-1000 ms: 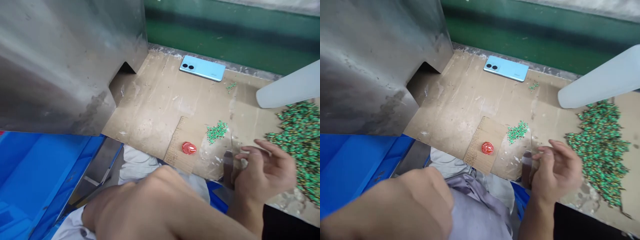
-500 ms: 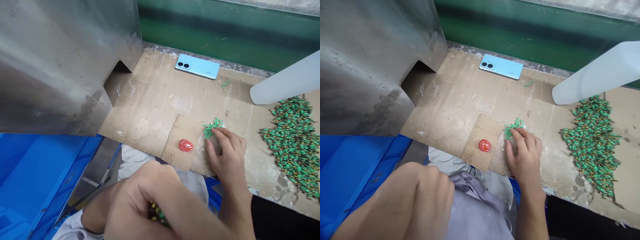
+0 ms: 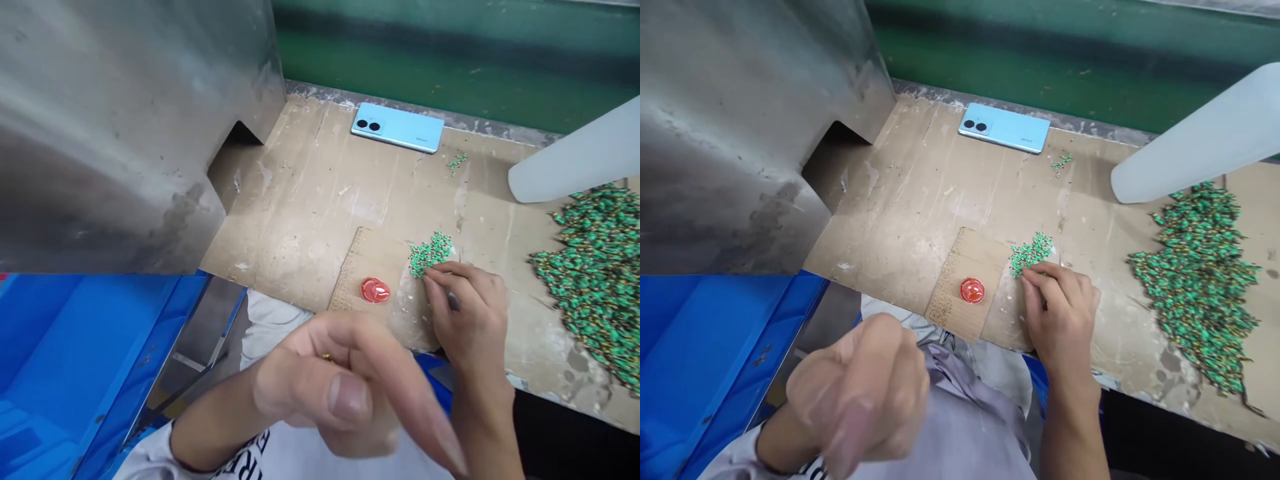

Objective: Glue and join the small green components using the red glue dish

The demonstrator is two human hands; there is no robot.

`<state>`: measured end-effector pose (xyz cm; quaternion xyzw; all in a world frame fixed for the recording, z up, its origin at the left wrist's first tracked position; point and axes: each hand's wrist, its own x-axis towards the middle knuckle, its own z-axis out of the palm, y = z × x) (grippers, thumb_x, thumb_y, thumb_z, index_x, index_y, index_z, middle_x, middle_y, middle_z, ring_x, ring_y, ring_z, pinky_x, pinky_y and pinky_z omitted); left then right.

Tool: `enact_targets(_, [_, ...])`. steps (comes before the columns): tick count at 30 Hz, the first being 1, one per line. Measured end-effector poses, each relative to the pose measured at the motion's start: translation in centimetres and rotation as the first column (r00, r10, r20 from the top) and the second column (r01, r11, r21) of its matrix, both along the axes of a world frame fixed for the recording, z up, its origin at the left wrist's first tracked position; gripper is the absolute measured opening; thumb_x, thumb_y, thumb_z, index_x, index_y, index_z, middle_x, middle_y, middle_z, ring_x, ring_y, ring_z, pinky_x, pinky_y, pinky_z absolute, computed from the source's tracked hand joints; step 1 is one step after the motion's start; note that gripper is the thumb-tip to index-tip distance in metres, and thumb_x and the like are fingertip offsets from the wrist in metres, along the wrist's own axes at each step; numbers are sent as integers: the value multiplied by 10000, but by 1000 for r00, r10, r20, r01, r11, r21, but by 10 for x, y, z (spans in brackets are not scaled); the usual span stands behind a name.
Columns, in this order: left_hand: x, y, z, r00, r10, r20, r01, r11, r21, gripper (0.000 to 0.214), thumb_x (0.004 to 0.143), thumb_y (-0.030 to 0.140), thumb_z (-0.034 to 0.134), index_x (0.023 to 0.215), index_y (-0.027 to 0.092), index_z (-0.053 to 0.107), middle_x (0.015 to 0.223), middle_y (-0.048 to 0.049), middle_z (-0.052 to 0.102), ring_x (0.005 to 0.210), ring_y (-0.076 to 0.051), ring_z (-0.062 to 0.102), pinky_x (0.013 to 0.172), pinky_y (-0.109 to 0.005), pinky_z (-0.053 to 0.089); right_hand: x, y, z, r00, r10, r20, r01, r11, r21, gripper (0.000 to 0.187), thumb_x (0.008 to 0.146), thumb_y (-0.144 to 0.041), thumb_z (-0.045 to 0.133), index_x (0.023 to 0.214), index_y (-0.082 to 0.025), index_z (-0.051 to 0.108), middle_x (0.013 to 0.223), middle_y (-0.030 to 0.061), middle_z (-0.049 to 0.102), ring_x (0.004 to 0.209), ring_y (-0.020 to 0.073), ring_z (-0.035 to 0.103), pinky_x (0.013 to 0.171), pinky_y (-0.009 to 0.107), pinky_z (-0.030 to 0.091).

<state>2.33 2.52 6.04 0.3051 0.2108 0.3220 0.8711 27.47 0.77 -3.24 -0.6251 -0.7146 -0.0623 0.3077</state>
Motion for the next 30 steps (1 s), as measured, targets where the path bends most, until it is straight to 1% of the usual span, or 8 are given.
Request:
enact_targets(3, [-8, 2, -10, 979, -34, 201, 52, 995, -86, 166, 960, 364, 700, 943, 254, 823, 605, 29, 412, 479, -64, 304, 433, -193, 273, 0, -1, 2, 1000, 20, -17, -20, 1000, 16, 26, 1023, -182, 692, 1019, -194, 715, 1045, 107, 773, 962, 289, 699, 837, 430, 506])
enact_targets(10, [-33, 6, -29, 937, 333, -104, -349, 896, -274, 192, 762, 70, 792, 940, 138, 770, 868, -31, 598, 727, -80, 594, 586, -130, 478, 0, -5, 5, 989, -42, -140, 54, 995, 81, 78, 1005, -142, 690, 1057, -199, 703, 963, 77, 777, 879, 253, 728, 813, 391, 544])
enact_targets(15, [-30, 14, -29, 892, 387, -231, -437, 870, -228, 82, 902, 104, 756, 976, 140, 757, 913, -64, 734, 689, -82, 694, 543, -99, 529, -1, -6, 5, 980, -38, -196, 53, 996, 69, 143, 979, -123, 718, 1076, -228, 704, 969, 50, 786, 858, 242, 743, 810, 391, 559])
enact_targets(19, [-24, 24, -26, 851, 400, -340, -475, 862, -175, 176, 868, 155, 833, 990, 158, 705, 1014, -59, 783, 711, -100, 764, 525, -76, 557, -3, -7, 8, 981, -10, -192, 21, 998, 53, 140, 978, -126, 718, 1058, -235, 681, 928, 31, 774, 834, 230, 737, 779, 379, 566])
enact_targets(21, [-22, 28, -26, 826, 407, -390, -500, 848, -173, 179, 878, 184, 829, 971, 168, 676, 935, -16, 773, 567, -55, 718, 417, -41, 472, -4, -7, 9, 978, 5, -207, 8, 998, 62, 155, 974, -104, 711, 1057, -226, 665, 927, 37, 768, 835, 221, 735, 776, 369, 574])
enact_targets(24, [-21, 34, -31, 827, 411, -385, -498, 852, -162, 117, 945, 238, 751, 1000, 187, 661, 737, 64, 684, 282, 15, 427, 264, -65, 292, -4, -8, 10, 971, 46, -233, -25, 996, 91, 220, 959, -49, 697, 1099, -214, 660, 980, 61, 780, 892, 230, 748, 792, 373, 588])
enact_targets(27, [-24, 38, -36, 848, 387, -362, -471, 864, -179, 43, 1006, 240, 653, 1026, 210, 676, 557, 117, 487, 267, -7, 196, 273, -97, 283, -2, -7, 9, 968, 80, -239, -52, 991, 123, 316, 950, 3, 667, 1181, -213, 669, 1035, 74, 797, 920, 237, 754, 799, 384, 600])
enact_targets(30, [-26, 41, -38, 867, 345, -361, -426, 888, -175, 105, 1014, 228, 624, 960, 203, 710, 505, 113, 321, 345, -36, 121, 333, -103, 292, 1, -6, 9, 957, 106, -269, -72, 989, 131, 376, 941, 26, 657, 1227, -217, 684, 1030, 71, 803, 897, 236, 750, 781, 389, 605])
